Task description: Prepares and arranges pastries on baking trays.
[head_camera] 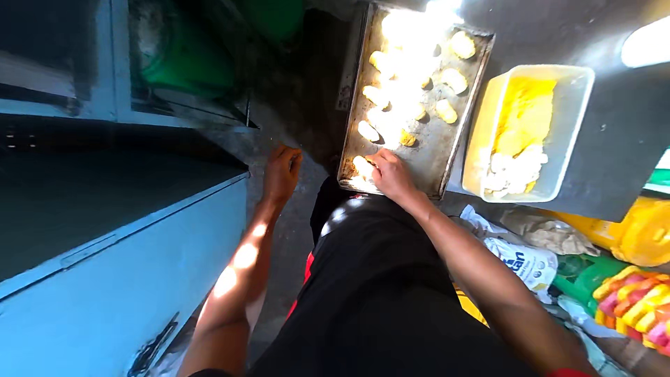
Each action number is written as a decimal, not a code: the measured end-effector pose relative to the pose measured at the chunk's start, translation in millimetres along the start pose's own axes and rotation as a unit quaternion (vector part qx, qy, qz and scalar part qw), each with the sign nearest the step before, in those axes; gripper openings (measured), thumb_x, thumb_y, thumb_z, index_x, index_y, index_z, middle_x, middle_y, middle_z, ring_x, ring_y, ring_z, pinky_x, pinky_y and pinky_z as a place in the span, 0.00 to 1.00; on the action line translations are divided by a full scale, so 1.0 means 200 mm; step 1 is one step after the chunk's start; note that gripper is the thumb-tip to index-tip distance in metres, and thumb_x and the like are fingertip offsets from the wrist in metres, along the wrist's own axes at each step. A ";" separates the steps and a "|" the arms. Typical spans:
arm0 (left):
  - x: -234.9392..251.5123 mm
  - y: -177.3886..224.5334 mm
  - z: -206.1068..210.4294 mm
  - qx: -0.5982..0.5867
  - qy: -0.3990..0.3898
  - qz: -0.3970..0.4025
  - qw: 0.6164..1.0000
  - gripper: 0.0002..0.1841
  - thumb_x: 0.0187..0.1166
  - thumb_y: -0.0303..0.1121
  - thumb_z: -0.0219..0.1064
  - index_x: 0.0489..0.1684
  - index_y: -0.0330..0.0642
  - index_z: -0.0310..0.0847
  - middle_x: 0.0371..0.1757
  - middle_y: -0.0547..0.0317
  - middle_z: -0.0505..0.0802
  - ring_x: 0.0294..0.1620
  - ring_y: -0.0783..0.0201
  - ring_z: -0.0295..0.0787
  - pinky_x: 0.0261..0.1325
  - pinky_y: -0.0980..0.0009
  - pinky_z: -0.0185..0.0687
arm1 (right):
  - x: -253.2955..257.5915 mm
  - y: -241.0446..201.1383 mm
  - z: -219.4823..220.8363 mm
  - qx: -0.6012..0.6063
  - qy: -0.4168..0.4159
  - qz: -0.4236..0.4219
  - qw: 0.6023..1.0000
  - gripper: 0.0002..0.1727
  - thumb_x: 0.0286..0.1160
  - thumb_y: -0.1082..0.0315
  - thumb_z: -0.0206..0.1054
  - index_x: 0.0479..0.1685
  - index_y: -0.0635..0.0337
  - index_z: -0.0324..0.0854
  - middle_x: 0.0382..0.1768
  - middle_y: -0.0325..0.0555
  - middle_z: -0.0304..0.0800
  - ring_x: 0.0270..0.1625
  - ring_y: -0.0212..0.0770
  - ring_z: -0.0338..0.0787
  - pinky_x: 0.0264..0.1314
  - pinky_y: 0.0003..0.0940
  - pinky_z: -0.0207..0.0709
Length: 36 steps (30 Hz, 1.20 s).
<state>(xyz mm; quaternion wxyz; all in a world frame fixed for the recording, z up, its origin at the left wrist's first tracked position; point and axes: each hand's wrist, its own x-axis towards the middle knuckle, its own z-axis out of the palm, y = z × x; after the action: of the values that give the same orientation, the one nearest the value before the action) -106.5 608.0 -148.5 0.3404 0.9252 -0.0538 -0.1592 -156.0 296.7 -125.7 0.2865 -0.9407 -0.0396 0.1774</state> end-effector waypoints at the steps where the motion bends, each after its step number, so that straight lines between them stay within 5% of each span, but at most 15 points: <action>1: -0.01 -0.01 0.01 -0.003 0.000 0.002 1.000 0.13 0.88 0.35 0.63 0.59 0.38 0.89 0.56 0.47 0.90 0.55 0.54 0.90 0.60 0.56 0.89 | 0.00 0.00 0.00 0.002 0.006 0.007 1.000 0.17 0.76 0.74 0.66 0.62 0.55 0.88 0.54 0.52 0.87 0.51 0.52 0.90 0.52 0.52 0.87; 9: -0.01 -0.03 0.03 -0.016 0.000 0.007 1.000 0.14 0.88 0.36 0.62 0.58 0.39 0.89 0.56 0.48 0.90 0.55 0.55 0.90 0.61 0.57 0.88 | 0.00 0.03 -0.01 0.010 0.012 0.019 1.000 0.13 0.82 0.69 0.65 0.61 0.51 0.89 0.54 0.49 0.87 0.49 0.47 0.91 0.52 0.50 0.88; 15: -0.01 -0.05 0.02 -0.018 0.008 0.006 1.000 0.14 0.88 0.36 0.62 0.59 0.40 0.88 0.56 0.48 0.90 0.54 0.55 0.90 0.60 0.57 0.89 | 0.01 -0.04 0.03 0.006 -0.003 0.021 1.000 0.13 0.68 0.71 0.75 0.52 0.58 0.87 0.57 0.52 0.86 0.53 0.50 0.90 0.53 0.52 0.87; 22: 0.00 -0.02 0.00 -0.022 0.008 0.009 1.000 0.13 0.88 0.36 0.62 0.59 0.40 0.89 0.55 0.48 0.90 0.55 0.55 0.90 0.60 0.58 0.88 | 0.01 -0.05 0.14 -0.037 0.009 -0.005 0.999 0.22 0.60 0.70 0.76 0.58 0.60 0.83 0.58 0.54 0.87 0.58 0.52 0.90 0.51 0.52 0.88; 24: 0.01 -0.02 -0.01 -0.025 0.015 0.016 0.999 0.13 0.88 0.35 0.63 0.59 0.40 0.89 0.54 0.48 0.90 0.54 0.56 0.90 0.60 0.58 0.88 | 0.02 -0.04 0.14 -0.034 0.034 0.002 0.999 0.27 0.61 0.69 0.78 0.65 0.56 0.83 0.62 0.54 0.85 0.63 0.53 0.88 0.56 0.51 0.87; 29: 0.05 0.02 -0.01 -0.032 0.012 0.022 0.999 0.14 0.88 0.36 0.62 0.59 0.40 0.88 0.58 0.48 0.90 0.57 0.56 0.90 0.62 0.57 0.88 | 0.04 0.01 0.17 -0.013 0.050 -0.008 0.999 0.26 0.64 0.65 0.79 0.66 0.53 0.85 0.63 0.52 0.84 0.68 0.52 0.83 0.67 0.49 0.83; 36: 0.18 0.19 0.12 -0.053 0.038 0.138 0.988 0.11 0.84 0.32 0.65 0.56 0.40 0.90 0.56 0.51 0.91 0.63 0.59 0.88 0.71 0.61 0.84 | 0.05 0.03 0.21 -0.061 0.085 -0.062 0.993 0.17 0.75 0.67 0.69 0.63 0.53 0.88 0.57 0.52 0.87 0.63 0.51 0.86 0.63 0.45 0.85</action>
<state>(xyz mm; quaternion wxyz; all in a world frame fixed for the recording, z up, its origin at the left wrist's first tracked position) -80.9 556.6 -150.0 0.4091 0.8951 -0.1597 -0.0776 -161.9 315.5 -165.7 0.2410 -0.9639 -0.0842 0.0760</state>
